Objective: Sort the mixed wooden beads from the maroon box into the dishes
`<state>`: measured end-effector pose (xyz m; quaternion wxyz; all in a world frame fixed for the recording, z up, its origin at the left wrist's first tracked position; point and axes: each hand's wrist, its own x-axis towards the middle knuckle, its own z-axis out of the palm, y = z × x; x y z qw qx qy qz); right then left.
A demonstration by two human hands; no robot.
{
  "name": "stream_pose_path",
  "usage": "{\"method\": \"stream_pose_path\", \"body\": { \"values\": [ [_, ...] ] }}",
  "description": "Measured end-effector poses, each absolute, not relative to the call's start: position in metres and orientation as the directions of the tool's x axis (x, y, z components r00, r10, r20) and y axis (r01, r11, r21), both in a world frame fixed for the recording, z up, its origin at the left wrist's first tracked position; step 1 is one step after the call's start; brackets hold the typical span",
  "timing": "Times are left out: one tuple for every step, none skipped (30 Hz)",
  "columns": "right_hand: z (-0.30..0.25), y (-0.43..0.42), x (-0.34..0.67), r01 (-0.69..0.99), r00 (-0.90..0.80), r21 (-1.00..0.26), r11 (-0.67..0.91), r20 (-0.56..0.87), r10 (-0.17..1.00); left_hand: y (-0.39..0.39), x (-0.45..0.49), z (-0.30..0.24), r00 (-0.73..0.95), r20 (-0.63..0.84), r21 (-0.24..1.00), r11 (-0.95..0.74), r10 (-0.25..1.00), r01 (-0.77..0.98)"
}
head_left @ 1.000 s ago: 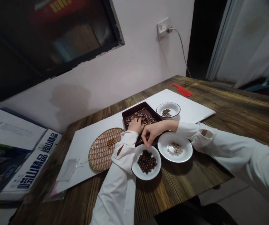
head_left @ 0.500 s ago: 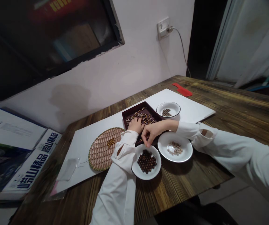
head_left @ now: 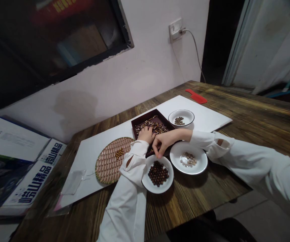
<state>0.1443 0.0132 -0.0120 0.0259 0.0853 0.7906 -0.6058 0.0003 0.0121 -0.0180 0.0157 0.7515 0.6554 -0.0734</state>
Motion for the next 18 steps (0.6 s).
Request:
{"method": "stream_pose_path", "body": {
  "values": [
    [-0.0118,0.0131,0.1442,0.166,-0.984,-0.953,0.253,-0.144,0.101,0.012,0.0003,-0.0181,0.13,-0.128,-0.072,-0.14,0.983,0.987],
    [-0.0115,0.013,0.1442,0.165,-0.985,-0.953,0.255,-0.144,0.099,0.0118,0.0003,-0.0181,0.131,-0.126,-0.073,-0.141,0.983,0.987],
    [-0.0113,0.0129,0.1443,0.164,-0.985,-0.952,0.26,-0.143,0.098,0.0116,0.0003,-0.0182,0.131,-0.125,-0.074,-0.141,0.984,0.987],
    [-0.0111,0.0128,0.1443,0.162,-0.985,-0.95,0.265,-0.141,0.098,0.0114,0.0002,-0.0183,0.132,-0.124,-0.076,-0.142,0.984,0.987],
    [-0.011,0.0128,0.1444,0.16,-0.985,-0.949,0.27,-0.138,0.1,0.0112,0.0002,-0.0183,0.132,-0.122,-0.078,-0.143,0.984,0.987],
    [-0.0111,0.0128,0.1445,0.158,-0.986,-0.949,0.273,-0.135,0.101,0.0111,0.0001,-0.0183,0.133,-0.122,-0.078,-0.143,0.984,0.987],
    [-0.0113,0.0129,0.1445,0.158,-0.986,-0.949,0.273,-0.135,0.101,0.011,0.0,-0.0182,0.134,-0.122,-0.078,-0.144,0.983,0.987],
    [-0.0117,0.0131,0.1446,0.159,-0.985,-0.95,0.27,-0.135,0.103,0.011,-0.0001,-0.0181,0.134,-0.122,-0.077,-0.144,0.983,0.987],
    [-0.0121,0.0133,0.1446,0.161,-0.985,-0.95,0.268,-0.138,0.104,0.0111,-0.0002,-0.018,0.134,-0.123,-0.075,-0.144,0.983,0.987],
    [-0.0125,0.0136,0.1445,0.165,-0.984,-0.949,0.268,-0.141,0.105,0.0112,-0.0002,-0.0179,0.133,-0.124,-0.072,-0.143,0.983,0.987],
    [-0.0129,0.0138,0.1444,0.167,-0.984,-0.948,0.27,-0.142,0.107,0.0114,-0.0003,-0.0177,0.132,-0.126,-0.069,-0.142,0.983,0.987],
    [-0.0133,0.014,0.1443,0.166,-0.984,-0.948,0.272,-0.141,0.108,0.0116,-0.0003,-0.0176,0.133,-0.128,-0.067,-0.142,0.983,0.988],
    [-0.0135,0.0142,0.1442,0.164,-0.984,-0.948,0.274,-0.139,0.108,0.0118,-0.0003,-0.0175,0.133,-0.129,-0.065,-0.142,0.983,0.988],
    [-0.0135,0.0143,0.1441,0.161,-0.985,-0.948,0.275,-0.136,0.106,0.012,-0.0003,-0.0175,0.134,-0.131,-0.066,-0.143,0.982,0.988],
    [-0.0135,0.0143,0.1441,0.158,-0.986,-0.949,0.275,-0.134,0.103,0.0123,-0.0002,-0.0175,0.133,-0.133,-0.068,-0.143,0.982,0.987],
    [-0.0133,0.0143,0.1441,0.154,-0.986,-0.949,0.274,-0.131,0.102,0.0124,-0.0002,-0.0175,0.132,-0.135,-0.07,-0.142,0.982,0.987],
    [-0.013,0.0141,0.1442,0.152,-0.987,-0.95,0.274,-0.129,0.1,0.0125,-0.0001,-0.0175,0.131,-0.136,-0.071,-0.142,0.982,0.987],
    [-0.0127,0.0138,0.1443,0.152,-0.987,-0.949,0.276,-0.129,0.098,0.0125,0.0,-0.0176,0.131,-0.137,-0.071,-0.142,0.982,0.987]
  ]
}}
